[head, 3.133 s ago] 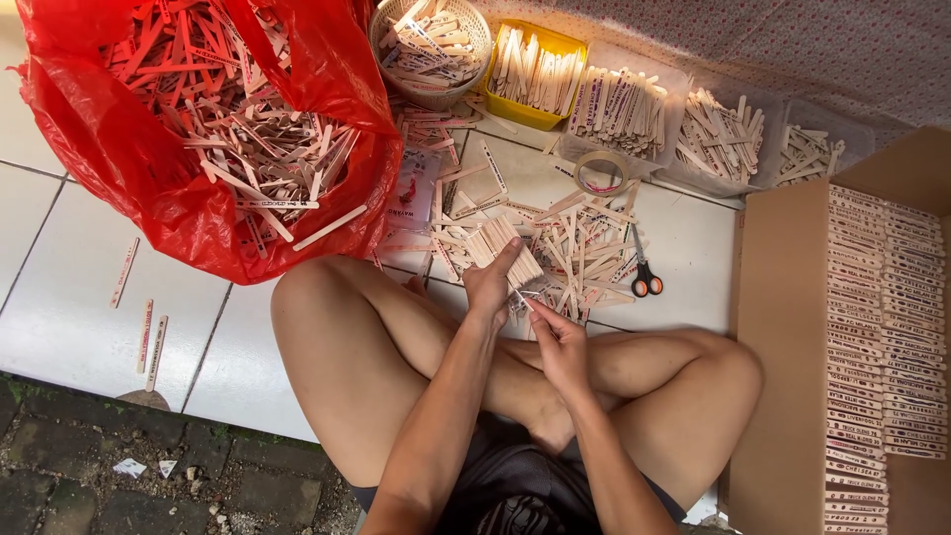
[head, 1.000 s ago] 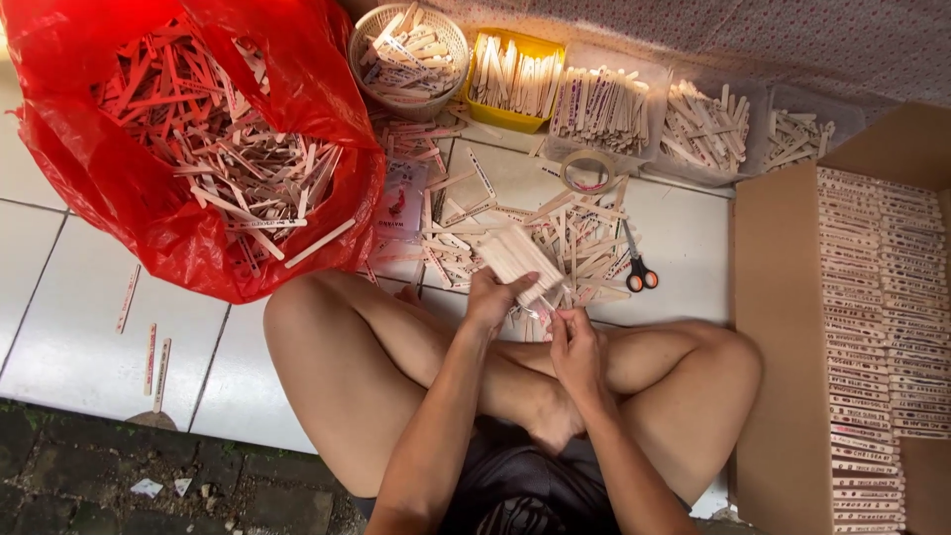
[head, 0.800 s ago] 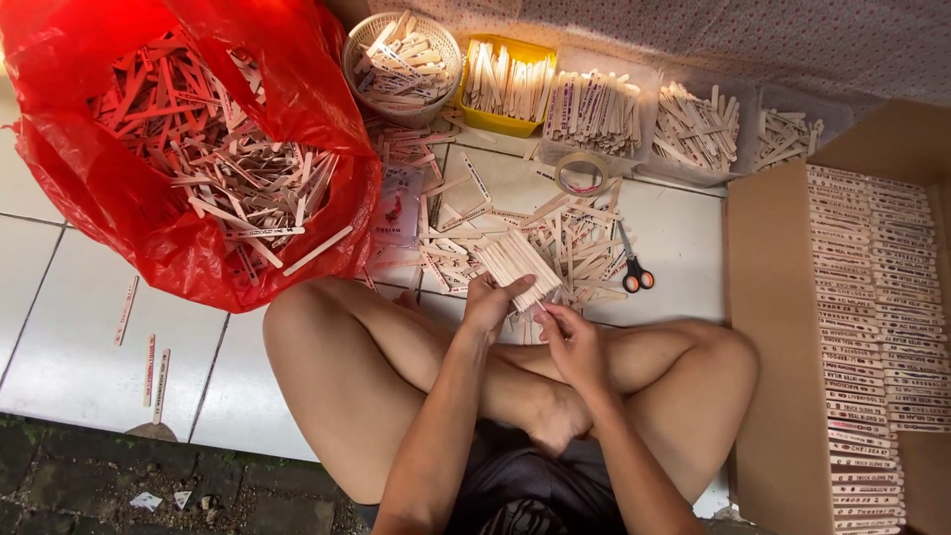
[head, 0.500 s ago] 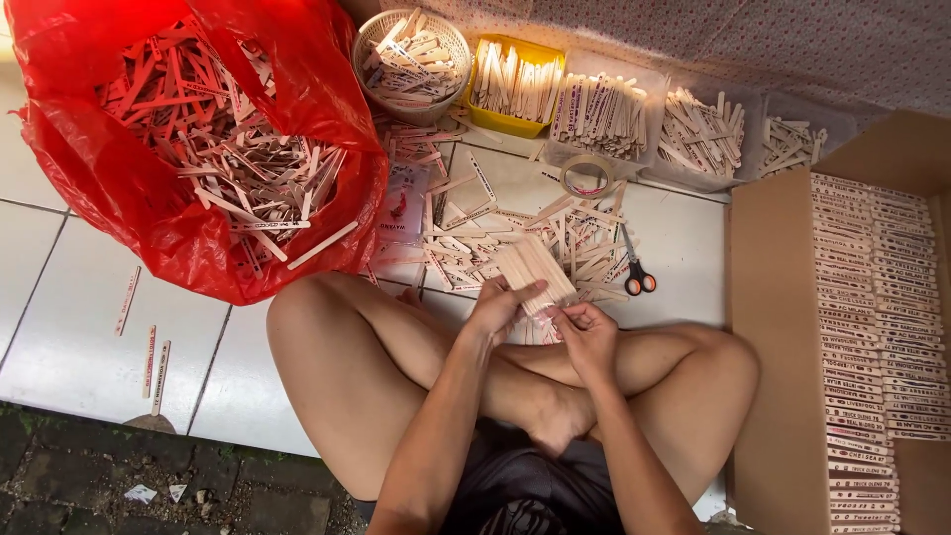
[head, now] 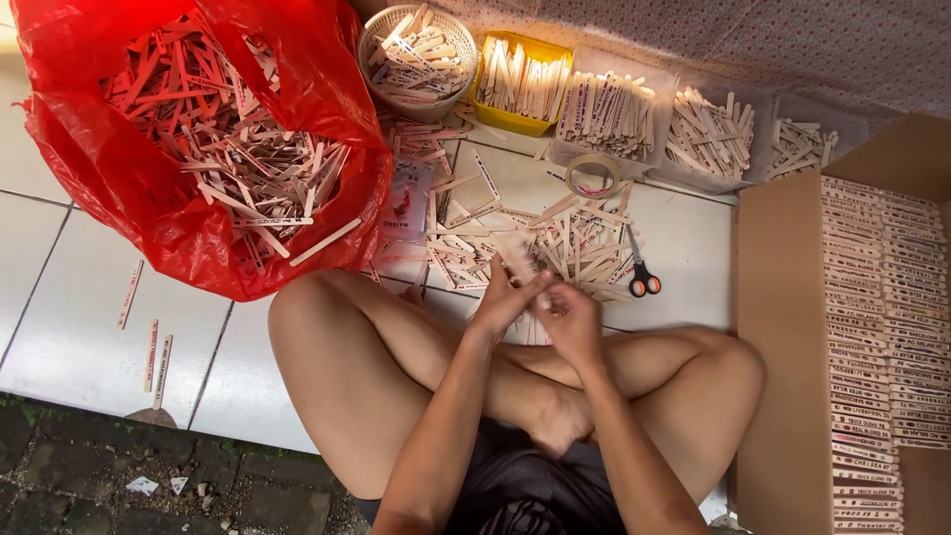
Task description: The person sits on the floor and sorts printed popsicle sticks into neat stacks. They use scissors to trim a plastic wrapper and then place the finished stack into a cardboard box. The person continues to gather and align more sticks from a pile on the floor.
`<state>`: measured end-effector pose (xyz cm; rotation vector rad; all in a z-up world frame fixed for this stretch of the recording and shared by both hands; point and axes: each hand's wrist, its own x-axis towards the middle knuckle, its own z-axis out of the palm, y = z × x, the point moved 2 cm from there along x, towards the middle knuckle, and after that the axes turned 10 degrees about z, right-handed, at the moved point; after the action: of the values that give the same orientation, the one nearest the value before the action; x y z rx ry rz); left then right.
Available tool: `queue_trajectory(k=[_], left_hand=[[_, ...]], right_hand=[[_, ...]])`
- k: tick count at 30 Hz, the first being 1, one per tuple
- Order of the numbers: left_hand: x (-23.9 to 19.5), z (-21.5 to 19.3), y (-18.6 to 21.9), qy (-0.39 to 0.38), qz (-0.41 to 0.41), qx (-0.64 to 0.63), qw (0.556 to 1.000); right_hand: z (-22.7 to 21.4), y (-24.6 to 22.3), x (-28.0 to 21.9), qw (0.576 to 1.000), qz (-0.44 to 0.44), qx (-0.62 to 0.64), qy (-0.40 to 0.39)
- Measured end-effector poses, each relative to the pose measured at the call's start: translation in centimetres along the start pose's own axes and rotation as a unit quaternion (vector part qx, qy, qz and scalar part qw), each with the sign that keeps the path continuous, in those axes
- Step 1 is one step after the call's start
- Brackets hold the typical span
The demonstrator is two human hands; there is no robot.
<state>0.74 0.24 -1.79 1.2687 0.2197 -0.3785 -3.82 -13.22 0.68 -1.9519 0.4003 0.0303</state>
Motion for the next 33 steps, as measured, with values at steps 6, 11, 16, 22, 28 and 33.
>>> queue_trajectory(k=[6, 11, 16, 22, 28, 33], left_hand=[[1.3, -3.1, 0.4, 0.342, 0.078, -0.111, 0.93], [0.8, -2.9, 3.0, 0.378, 0.079, -0.105, 0.917], [1.5, -2.5, 2.2, 0.357, 0.076, -0.07, 0.928], [2.5, -2.0, -0.8, 0.292, 0.091, -0.102, 0.947], [-0.4, 0.2, 4.0, 0.228, 0.101, -0.087, 0.965], [-1.0, 0.5, 4.6, 0.183, 0.081, -0.116, 0.973]], right_hand=[[2.0, 2.6, 3.1, 0.99, 0.039, -0.035, -0.13], [3.4, 1.8, 3.7, 0.907, -0.155, -0.373, -0.116], [2.1, 5.4, 5.6, 0.861, -0.164, -0.476, -0.078], [-1.1, 4.3, 4.3, 0.987, -0.016, -0.124, -0.104], [0.0, -0.9, 1.8, 0.961, 0.16, 0.212, -0.076], [1.2, -2.6, 1.4, 0.976, 0.142, 0.144, -0.085]])
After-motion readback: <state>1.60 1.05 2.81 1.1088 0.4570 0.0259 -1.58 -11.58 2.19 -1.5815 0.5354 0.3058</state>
